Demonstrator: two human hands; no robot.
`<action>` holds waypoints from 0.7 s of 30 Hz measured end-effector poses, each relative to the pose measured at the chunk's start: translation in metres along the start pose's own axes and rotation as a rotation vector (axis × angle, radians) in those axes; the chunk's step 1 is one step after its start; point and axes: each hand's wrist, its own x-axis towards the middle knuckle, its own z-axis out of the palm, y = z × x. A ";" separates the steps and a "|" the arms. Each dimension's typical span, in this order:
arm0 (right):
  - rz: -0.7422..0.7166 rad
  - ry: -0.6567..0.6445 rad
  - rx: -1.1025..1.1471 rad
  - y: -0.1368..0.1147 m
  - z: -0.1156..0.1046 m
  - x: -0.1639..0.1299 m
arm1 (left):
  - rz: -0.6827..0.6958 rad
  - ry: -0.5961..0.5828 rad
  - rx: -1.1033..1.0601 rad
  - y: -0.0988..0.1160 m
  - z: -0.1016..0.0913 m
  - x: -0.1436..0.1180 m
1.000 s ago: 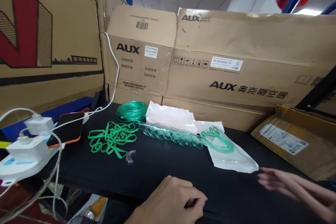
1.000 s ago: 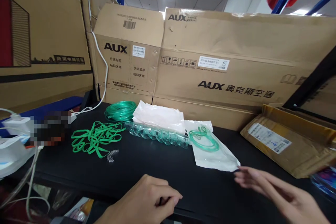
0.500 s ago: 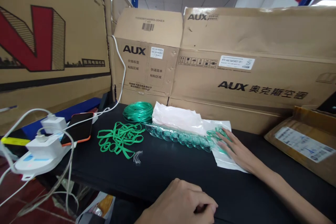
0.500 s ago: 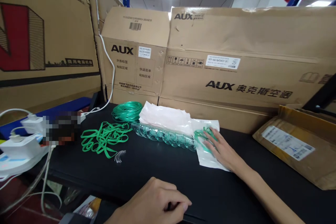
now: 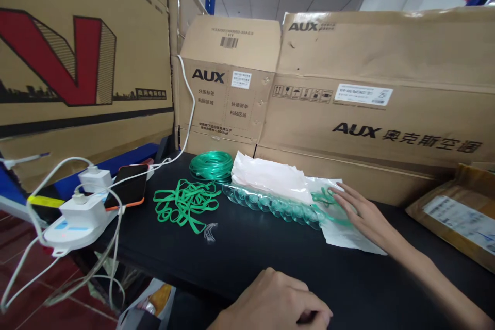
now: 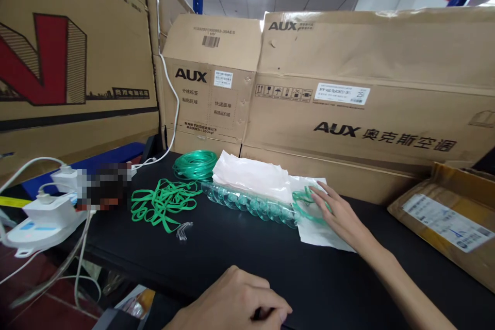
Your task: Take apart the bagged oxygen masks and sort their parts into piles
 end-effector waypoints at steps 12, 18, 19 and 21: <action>-0.208 -0.135 0.064 -0.058 -0.006 -0.020 | 0.014 0.014 0.007 0.002 -0.001 -0.001; -0.197 -0.179 0.057 -0.067 -0.007 -0.019 | -0.005 0.029 -0.016 0.000 0.000 -0.003; -0.197 -0.183 0.058 -0.069 -0.008 -0.020 | -0.003 0.034 -0.020 0.000 0.001 -0.002; -0.203 -0.184 0.059 -0.072 -0.009 -0.022 | 0.011 0.046 -0.029 -0.003 0.004 -0.001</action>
